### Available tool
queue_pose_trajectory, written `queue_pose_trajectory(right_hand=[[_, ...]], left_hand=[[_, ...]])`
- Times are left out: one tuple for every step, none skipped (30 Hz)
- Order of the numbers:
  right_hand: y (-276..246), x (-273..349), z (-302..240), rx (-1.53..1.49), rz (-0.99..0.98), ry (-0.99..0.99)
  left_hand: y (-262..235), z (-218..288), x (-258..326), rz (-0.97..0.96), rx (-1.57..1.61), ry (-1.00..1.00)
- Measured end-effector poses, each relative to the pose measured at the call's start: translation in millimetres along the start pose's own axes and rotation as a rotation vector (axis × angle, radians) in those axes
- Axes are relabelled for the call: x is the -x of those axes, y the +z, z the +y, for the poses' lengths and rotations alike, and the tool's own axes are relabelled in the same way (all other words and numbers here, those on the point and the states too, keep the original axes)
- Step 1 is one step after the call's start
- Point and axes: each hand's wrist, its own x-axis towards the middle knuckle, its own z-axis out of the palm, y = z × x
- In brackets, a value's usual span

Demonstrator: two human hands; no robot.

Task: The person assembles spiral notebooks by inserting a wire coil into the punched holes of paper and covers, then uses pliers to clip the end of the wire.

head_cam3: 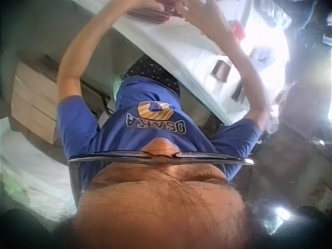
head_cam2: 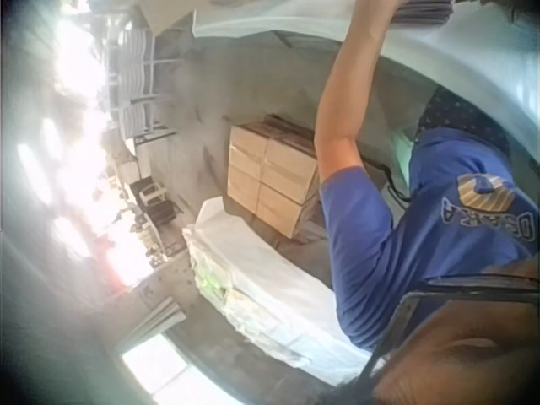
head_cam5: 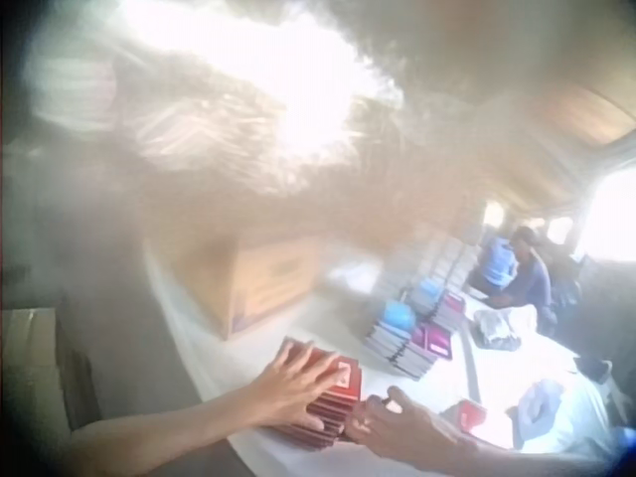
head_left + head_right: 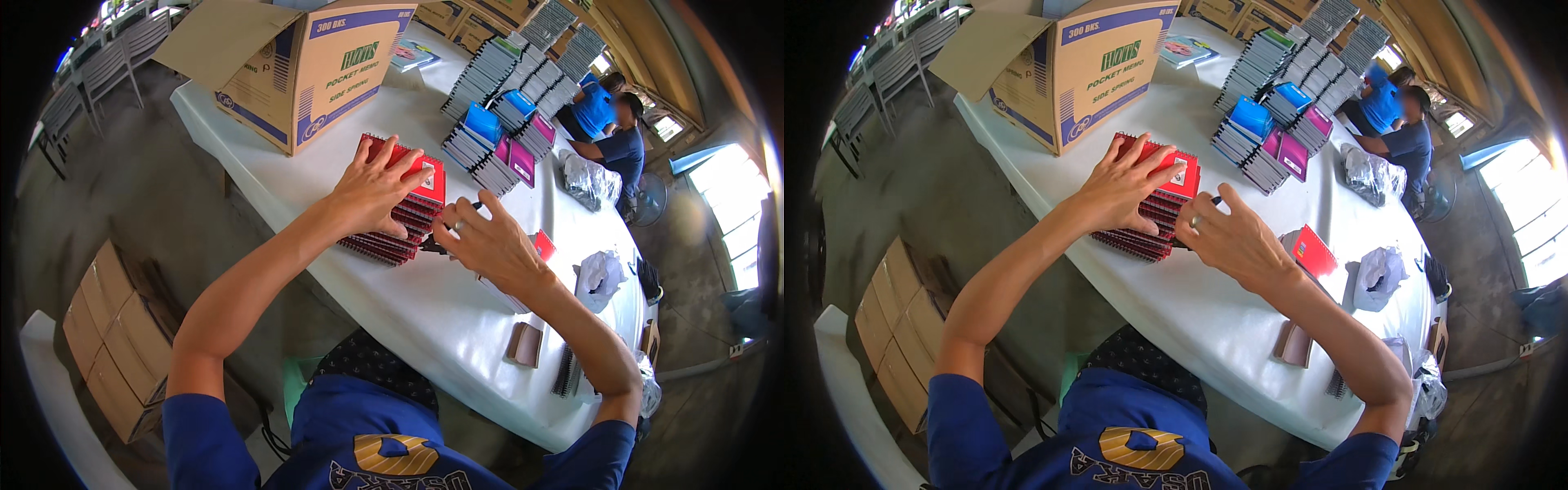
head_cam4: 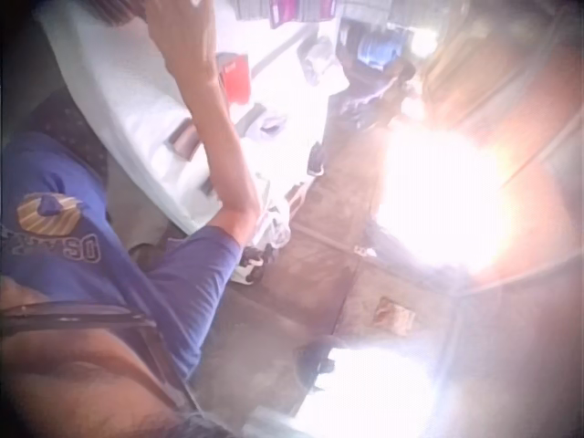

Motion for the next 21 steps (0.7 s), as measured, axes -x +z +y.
queue_pose_trajectory(right_hand=[[-0.5, 1.1, 1.4, 0.092, 0.095, -0.064], [3.4, -0.5, 1.1, 0.094, 0.096, -0.063], [12.3, -0.4, 0.7, 0.132, 0.172, -0.112], [20.6, -0.6, -0.2, 0.167, 0.249, -0.166], [26.8, 0.1, -0.8, 0.169, 0.246, -0.164], [32.1, -1.2, -2.1, 0.208, 0.249, -0.18], [36.4, -1.2, -3.0, 0.246, 0.251, -0.196], [39.9, 0.4, -3.9, 0.245, 0.251, -0.196], [40.2, 1.0, -4.8, 0.253, 0.289, -0.195], [40.1, 2.3, -6.3, 0.26, 0.324, -0.194], [38.8, 4.5, -12.3, 0.26, 0.323, -0.194], [34.8, 3.3, -23.8, 0.163, 0.17, -0.061], [29.8, 2.9, -36.2, 0.068, 0.011, 0.072], [27.1, -0.6, -49.6, -0.062, -0.272, 0.205], [25.8, 1.0, -52.2, -0.062, -0.274, 0.206], [24.0, 1.7, -53.8, -0.042, -0.224, 0.221], [21.8, 1.3, -54.2, -0.022, -0.174, 0.235], [18.5, 3.2, -44.4, -0.024, -0.122, 0.208], [17.3, 6.7, -36.1, -0.024, -0.121, 0.2], [17.1, 10.6, -28.5, -0.064, -0.032, 0.158], [17.1, 14.0, -24.0, -0.104, 0.056, 0.123]], left_hand=[[0.7, -0.9, -0.3, 0.014, -0.004, 0.011], [1.3, -2.2, 1.0, 0.015, -0.006, 0.011], [2.3, -2.5, 1.0, 0.016, 0.001, 0.007], [1.8, -1.8, 1.3, 0.015, 0.011, -0.001], [1.2, -0.6, -0.4, 0.017, 0.012, 0.002], [-1.1, 0.4, -0.8, -0.004, 0.011, 0.002], [-2.4, 1.3, -1.2, -0.024, 0.011, 0.003], [-2.1, 2.0, -1.5, -0.026, 0.011, 0.002], [-1.9, 1.8, -1.6, -0.02, 0.01, 0.004], [-1.6, 1.8, -1.8, -0.013, 0.01, 0.007], [-1.1, 1.8, -2.0, -0.014, 0.011, 0.008], [-1.2, 0.0, -0.4, -0.016, 0.009, -0.001], [-1.0, -0.6, 0.6, -0.016, 0.01, -0.005], [-0.4, -1.8, 1.4, -0.017, 0.01, -0.006], [0.1, -2.7, 1.8, -0.006, 0.008, -0.007], [0.4, -3.6, 2.2, 0.005, 0.006, -0.009], [0.9, -3.8, 1.5, 0.005, 0.006, -0.009], [0.3, -1.1, 0.4, 0.002, 0.015, -0.007], [0.6, 0.0, -0.1, -0.001, 0.021, -0.007], [2.0, 0.1, 0.5, -0.001, 0.024, -0.015], [2.4, 0.3, -0.3, 0.006, 0.03, -0.005]])
